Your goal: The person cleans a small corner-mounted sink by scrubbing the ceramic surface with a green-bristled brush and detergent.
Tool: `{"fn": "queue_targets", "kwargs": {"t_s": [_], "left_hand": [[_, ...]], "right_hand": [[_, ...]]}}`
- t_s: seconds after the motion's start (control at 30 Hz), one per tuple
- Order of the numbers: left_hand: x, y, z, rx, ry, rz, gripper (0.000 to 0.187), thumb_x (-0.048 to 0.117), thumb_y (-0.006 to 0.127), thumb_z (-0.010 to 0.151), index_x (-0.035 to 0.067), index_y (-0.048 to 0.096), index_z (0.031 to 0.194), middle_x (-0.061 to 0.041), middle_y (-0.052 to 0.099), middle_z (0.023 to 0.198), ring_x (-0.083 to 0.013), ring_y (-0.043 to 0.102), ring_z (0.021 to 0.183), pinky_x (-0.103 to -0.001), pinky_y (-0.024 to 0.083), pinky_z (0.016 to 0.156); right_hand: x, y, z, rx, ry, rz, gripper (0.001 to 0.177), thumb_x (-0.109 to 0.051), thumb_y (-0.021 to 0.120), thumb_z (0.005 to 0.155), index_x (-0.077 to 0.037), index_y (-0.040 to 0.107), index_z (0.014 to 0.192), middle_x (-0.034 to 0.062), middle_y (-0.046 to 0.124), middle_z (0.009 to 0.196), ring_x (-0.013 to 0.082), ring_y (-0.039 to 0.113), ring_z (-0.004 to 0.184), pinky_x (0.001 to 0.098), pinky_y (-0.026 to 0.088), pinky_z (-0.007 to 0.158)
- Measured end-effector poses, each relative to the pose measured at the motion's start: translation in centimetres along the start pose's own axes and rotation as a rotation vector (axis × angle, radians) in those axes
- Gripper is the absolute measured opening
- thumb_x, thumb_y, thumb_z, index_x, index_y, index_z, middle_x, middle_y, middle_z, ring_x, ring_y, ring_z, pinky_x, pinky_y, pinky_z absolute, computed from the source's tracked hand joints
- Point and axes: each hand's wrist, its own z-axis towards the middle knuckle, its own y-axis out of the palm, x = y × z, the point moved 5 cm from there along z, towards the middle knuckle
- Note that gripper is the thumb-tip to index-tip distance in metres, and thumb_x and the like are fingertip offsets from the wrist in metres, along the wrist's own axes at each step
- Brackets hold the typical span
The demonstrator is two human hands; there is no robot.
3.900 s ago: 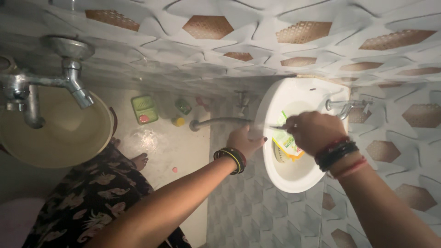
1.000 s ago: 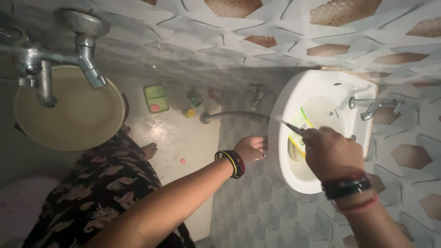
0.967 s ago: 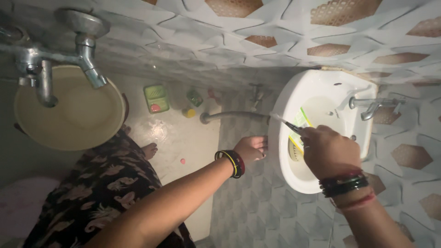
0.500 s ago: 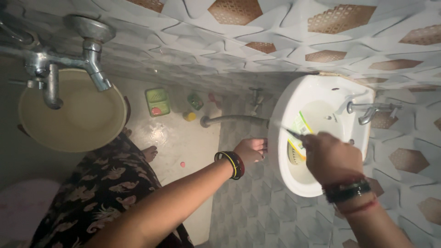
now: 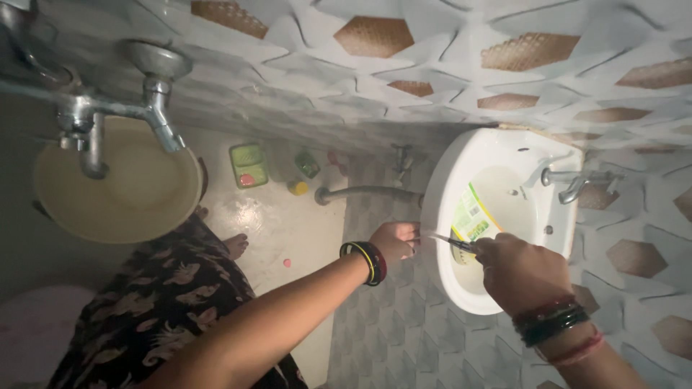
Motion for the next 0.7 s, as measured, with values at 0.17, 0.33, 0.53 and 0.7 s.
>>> {"fn": "queue_targets", "kwargs": {"t_s": [0.17,0.33,0.53,0.7], "left_hand": [[-0.1,0.1,0.0,0.027,-0.051,0.047,0.072,-0.014,0.05,0.077,0.004,0.053,0.147,-0.003,0.064,0.14,-0.0116,0.061,0.124,-0.022,0.048,0.074],[-0.3,-0.1,0.5,0.046,-0.036,0.038,0.072,-0.016,0.051,0.076,0.003,0.053,0.145,-0.003,0.064,0.141,-0.014,0.062,0.124,-0.024,0.047,0.073],[-0.4,0.5,0.5,0.009,-0.037,0.002,0.073,-0.016,0.05,0.076,0.002,0.054,0.147,-0.007,0.064,0.14,-0.0141,0.062,0.125,-0.024,0.052,0.087],[0.0,-0.2,0.2,0.026,-0.087,0.099,0.069,-0.014,0.05,0.078,0.002,0.054,0.145,-0.007,0.065,0.139,-0.0181,0.062,0.117,-0.029,0.048,0.082]], "right_hand": [[0.9,-1.0,1.5,0.061,0.056,0.053,0.019,-0.026,0.062,0.093,-0.031,0.078,0.101,0.0008,0.073,0.098,0.0315,0.073,0.08,0.0461,0.059,0.073],[1.5,-0.1,0.3,0.034,0.039,0.073,0.019,-0.028,0.06,0.094,-0.031,0.078,0.099,0.0005,0.073,0.095,0.0311,0.073,0.079,0.046,0.059,0.073],[2.2,-0.9,2.6,0.131,0.045,0.019,0.018,-0.029,0.06,0.096,-0.031,0.077,0.096,0.0009,0.072,0.093,0.0319,0.073,0.078,0.0468,0.059,0.071],[0.9,-0.6,1.3,0.272,-0.126,-0.003,0.018,-0.03,0.06,0.095,-0.03,0.077,0.101,0.002,0.069,0.084,0.0317,0.07,0.066,0.046,0.056,0.057]]}}
